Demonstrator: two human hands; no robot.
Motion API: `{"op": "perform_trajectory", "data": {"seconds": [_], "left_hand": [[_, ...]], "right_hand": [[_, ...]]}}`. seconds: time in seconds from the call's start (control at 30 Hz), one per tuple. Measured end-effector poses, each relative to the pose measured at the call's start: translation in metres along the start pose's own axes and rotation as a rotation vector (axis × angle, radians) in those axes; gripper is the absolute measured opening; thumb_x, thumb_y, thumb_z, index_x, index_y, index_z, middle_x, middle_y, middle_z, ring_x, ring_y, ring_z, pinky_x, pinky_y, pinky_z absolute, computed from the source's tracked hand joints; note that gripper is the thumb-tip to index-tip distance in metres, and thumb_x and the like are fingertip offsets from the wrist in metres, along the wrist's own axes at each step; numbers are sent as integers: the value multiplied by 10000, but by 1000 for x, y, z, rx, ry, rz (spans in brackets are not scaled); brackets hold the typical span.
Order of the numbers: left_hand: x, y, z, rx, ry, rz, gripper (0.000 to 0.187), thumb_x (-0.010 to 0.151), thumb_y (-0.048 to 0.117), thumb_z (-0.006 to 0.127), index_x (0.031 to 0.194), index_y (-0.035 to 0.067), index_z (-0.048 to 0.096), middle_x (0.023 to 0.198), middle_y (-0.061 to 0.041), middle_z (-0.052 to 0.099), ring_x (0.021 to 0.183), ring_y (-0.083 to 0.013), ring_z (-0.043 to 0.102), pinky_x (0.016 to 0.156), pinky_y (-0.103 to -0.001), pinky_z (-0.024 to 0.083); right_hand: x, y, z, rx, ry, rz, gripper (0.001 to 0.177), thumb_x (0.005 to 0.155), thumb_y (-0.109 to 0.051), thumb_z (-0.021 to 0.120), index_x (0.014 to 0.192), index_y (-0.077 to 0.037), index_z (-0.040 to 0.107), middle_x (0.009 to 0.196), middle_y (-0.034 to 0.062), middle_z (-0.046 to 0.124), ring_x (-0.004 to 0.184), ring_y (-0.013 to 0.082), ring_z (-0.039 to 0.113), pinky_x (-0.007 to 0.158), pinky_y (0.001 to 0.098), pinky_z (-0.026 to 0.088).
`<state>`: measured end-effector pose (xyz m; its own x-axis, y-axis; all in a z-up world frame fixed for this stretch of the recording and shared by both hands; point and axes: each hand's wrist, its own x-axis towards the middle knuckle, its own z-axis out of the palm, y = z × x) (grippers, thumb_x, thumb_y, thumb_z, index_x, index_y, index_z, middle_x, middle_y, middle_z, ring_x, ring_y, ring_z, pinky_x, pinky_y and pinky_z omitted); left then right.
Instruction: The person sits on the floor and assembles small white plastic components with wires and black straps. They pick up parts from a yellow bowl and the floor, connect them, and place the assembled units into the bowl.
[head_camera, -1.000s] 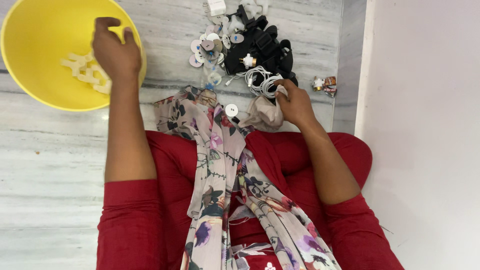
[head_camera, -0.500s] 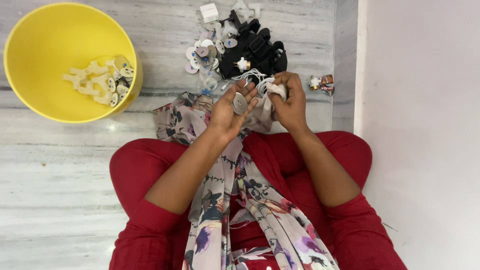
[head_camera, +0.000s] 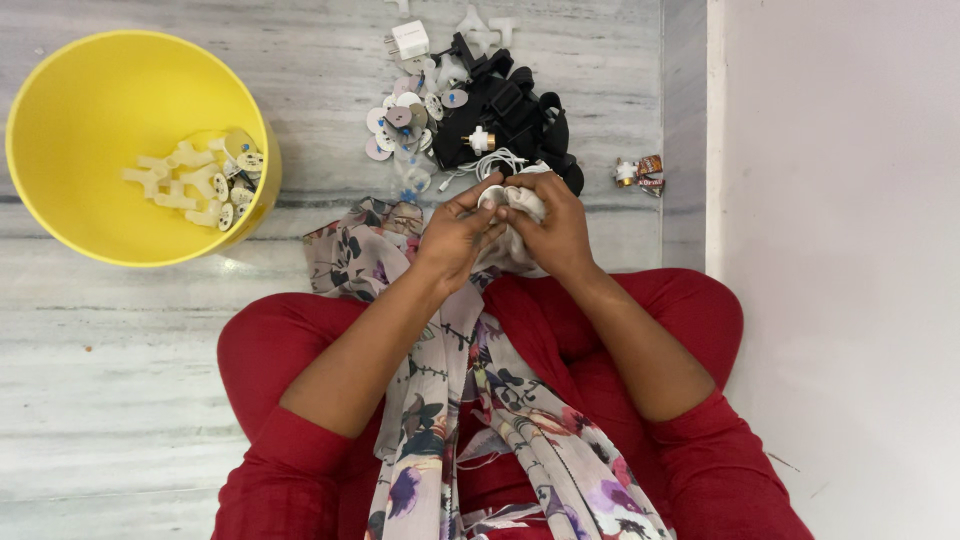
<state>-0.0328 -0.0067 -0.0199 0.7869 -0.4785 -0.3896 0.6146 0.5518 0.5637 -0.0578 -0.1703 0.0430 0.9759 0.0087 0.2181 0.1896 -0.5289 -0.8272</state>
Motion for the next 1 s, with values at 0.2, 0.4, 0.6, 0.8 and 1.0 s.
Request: {"op": "perform_trajectory", "data": {"seconds": [0.2,0.4,0.6,0.8,1.0], "left_hand": [[-3,4,8,131,140,44,326,998,135,669,1295,1,681,1100,-67,705,979,-138,680,929,-338,607],[3,3,2,72,110,52,321,981,188,643,1234,-4,691,1115,-83,732,983,-163,715,895,-320,617],[17,-5,-17,324,157,172,263,995,137,658,1207,-9,711,1092,-79,722,938,-149,688,815,-292,611],[37,-23,-38,394,327,293,297,938,95,703,1213,-1,648,1021,-33,656,887,-118,629,754,-264,561],[52,-25,-59,248,463,219,578,800,-80,617,1350,56,502,1031,-27,566,864,-130,546,764,-273,517]], "right_hand": [[-2,8,2,136,-57,418,227,897,-124,803,1089,-47,710,925,67,738,717,146,628,649,317,504],[2,35,0,337,18,243,204,925,-81,782,1085,-15,673,1011,41,730,923,80,664,830,254,553],[-1,50,13,464,-94,448,254,922,-138,738,1155,-48,689,1005,7,729,915,76,665,812,239,544],[4,62,17,126,-34,469,256,931,-216,751,1075,-6,727,916,83,768,823,142,710,737,288,551],[34,102,3,-140,197,420,267,872,-192,786,1027,21,744,859,150,753,760,177,715,706,317,538]]}}
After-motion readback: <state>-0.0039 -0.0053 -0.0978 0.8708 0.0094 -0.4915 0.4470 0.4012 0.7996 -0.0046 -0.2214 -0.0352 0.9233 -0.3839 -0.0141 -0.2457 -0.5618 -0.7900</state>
